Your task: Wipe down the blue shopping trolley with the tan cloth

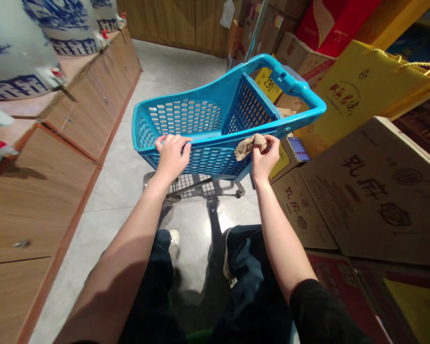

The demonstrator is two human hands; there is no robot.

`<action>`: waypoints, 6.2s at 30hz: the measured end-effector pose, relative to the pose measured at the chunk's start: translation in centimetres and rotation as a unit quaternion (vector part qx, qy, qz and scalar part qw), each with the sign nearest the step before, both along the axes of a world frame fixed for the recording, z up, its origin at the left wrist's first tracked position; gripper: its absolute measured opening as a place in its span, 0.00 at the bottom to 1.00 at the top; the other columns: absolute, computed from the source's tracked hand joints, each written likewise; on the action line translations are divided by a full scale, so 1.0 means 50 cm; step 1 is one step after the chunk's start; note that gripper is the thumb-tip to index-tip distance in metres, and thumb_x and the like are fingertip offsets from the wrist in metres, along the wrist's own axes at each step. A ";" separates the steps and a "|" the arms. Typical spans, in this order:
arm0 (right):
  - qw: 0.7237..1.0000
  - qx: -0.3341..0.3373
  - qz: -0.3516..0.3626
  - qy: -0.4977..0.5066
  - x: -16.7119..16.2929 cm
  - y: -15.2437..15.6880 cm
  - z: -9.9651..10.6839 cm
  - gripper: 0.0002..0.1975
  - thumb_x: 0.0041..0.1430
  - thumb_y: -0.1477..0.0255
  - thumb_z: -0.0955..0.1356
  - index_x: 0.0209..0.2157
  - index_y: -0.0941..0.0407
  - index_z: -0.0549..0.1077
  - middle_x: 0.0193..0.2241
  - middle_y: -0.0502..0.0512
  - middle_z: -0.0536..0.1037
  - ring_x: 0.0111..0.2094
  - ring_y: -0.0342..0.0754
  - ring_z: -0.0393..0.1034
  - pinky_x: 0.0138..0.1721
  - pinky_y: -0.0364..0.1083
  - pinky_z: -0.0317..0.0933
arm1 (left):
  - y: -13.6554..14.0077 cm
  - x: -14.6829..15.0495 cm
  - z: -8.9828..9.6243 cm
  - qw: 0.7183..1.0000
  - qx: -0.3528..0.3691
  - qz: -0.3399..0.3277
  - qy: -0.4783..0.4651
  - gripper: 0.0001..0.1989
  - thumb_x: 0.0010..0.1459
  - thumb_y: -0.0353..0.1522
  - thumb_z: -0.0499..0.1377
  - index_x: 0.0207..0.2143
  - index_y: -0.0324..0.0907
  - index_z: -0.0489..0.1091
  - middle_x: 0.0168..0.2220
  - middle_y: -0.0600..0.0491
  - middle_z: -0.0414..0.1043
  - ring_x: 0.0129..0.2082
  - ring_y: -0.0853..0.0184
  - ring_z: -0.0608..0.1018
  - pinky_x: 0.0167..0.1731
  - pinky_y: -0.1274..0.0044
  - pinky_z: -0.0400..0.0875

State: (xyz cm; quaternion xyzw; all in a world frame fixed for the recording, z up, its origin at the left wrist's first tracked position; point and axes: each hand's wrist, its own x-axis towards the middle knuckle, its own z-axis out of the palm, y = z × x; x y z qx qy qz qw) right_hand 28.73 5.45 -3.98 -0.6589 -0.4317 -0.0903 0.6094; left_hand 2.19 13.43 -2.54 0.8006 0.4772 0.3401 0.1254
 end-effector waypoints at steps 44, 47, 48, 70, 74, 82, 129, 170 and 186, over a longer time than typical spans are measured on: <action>0.962 -0.256 0.067 -0.071 -0.015 0.004 -0.047 0.04 0.61 0.75 0.66 0.33 0.53 0.68 0.35 0.54 0.77 0.37 0.50 0.70 0.42 0.47 0.63 | -0.001 0.015 0.008 0.999 -0.017 -0.001 0.051 0.17 0.74 0.34 0.49 0.53 0.48 0.77 0.54 0.45 0.80 0.59 0.50 0.73 0.62 0.56 0.58; 0.946 -0.304 0.066 -0.088 -0.030 0.015 -0.073 0.05 0.60 0.78 0.66 0.35 0.53 0.69 0.38 0.56 0.78 0.39 0.51 0.71 0.42 0.47 0.63 | 0.003 0.017 0.005 0.998 -0.017 -0.006 0.055 0.17 0.74 0.34 0.49 0.53 0.47 0.76 0.54 0.46 0.80 0.59 0.50 0.73 0.63 0.56 0.58; 0.942 -0.317 0.061 -0.095 -0.033 0.015 -0.083 0.05 0.61 0.78 0.66 0.36 0.54 0.70 0.40 0.57 0.79 0.40 0.51 0.71 0.43 0.46 0.63 | 0.004 0.017 0.004 0.998 -0.014 -0.007 0.054 0.17 0.73 0.34 0.49 0.53 0.47 0.76 0.54 0.46 0.80 0.59 0.51 0.73 0.64 0.56 0.57; 0.957 -0.262 0.108 -0.069 -0.070 0.028 -0.118 0.02 0.62 0.74 0.67 0.36 0.52 0.70 0.38 0.54 0.78 0.37 0.51 0.70 0.41 0.46 0.62 | 0.006 0.016 0.005 0.999 -0.019 -0.009 0.039 0.17 0.71 0.32 0.50 0.51 0.47 0.77 0.52 0.45 0.79 0.59 0.49 0.73 0.66 0.53 0.55; 0.948 -0.293 0.105 -0.070 -0.069 0.023 -0.115 0.05 0.59 0.74 0.69 0.33 0.52 0.68 0.35 0.53 0.78 0.37 0.52 0.70 0.41 0.46 0.62 | 0.007 0.012 0.004 0.999 -0.017 -0.005 0.041 0.17 0.72 0.32 0.49 0.51 0.48 0.77 0.52 0.46 0.79 0.59 0.51 0.73 0.66 0.54 0.55; 0.938 -0.303 0.107 -0.134 -0.064 0.012 -0.068 0.08 0.68 0.72 0.65 0.45 0.54 0.75 0.43 0.57 0.79 0.42 0.52 0.73 0.43 0.46 0.64 | 0.005 0.005 0.006 0.999 -0.015 -0.008 0.031 0.16 0.72 0.34 0.49 0.49 0.49 0.77 0.52 0.47 0.80 0.59 0.51 0.73 0.66 0.54 0.55; 0.909 -0.341 0.074 -0.229 -0.051 -0.002 -0.044 0.15 0.74 0.68 0.62 0.53 0.53 0.77 0.50 0.60 0.78 0.41 0.53 0.73 0.36 0.45 0.59 | 0.008 -0.003 0.004 0.999 -0.009 -0.008 0.051 0.17 0.72 0.35 0.48 0.50 0.50 0.76 0.52 0.47 0.80 0.59 0.51 0.73 0.65 0.55 0.57; 0.901 -0.380 0.028 -0.210 -0.012 -0.009 -0.038 0.13 0.71 0.67 0.64 0.50 0.54 0.77 0.49 0.59 0.79 0.41 0.54 0.73 0.34 0.45 0.56 | 0.022 -0.007 -0.004 0.999 -0.002 -0.004 0.042 0.16 0.71 0.33 0.50 0.50 0.50 0.77 0.51 0.47 0.80 0.58 0.50 0.73 0.65 0.54 0.56; 0.902 -0.382 0.037 -0.199 0.008 -0.012 -0.056 0.13 0.69 0.67 0.64 0.50 0.53 0.76 0.49 0.58 0.79 0.42 0.55 0.73 0.37 0.46 0.58 | 0.022 0.016 -0.001 0.999 -0.010 -0.002 0.032 0.16 0.72 0.33 0.49 0.50 0.48 0.76 0.52 0.46 0.79 0.59 0.49 0.73 0.66 0.53 0.55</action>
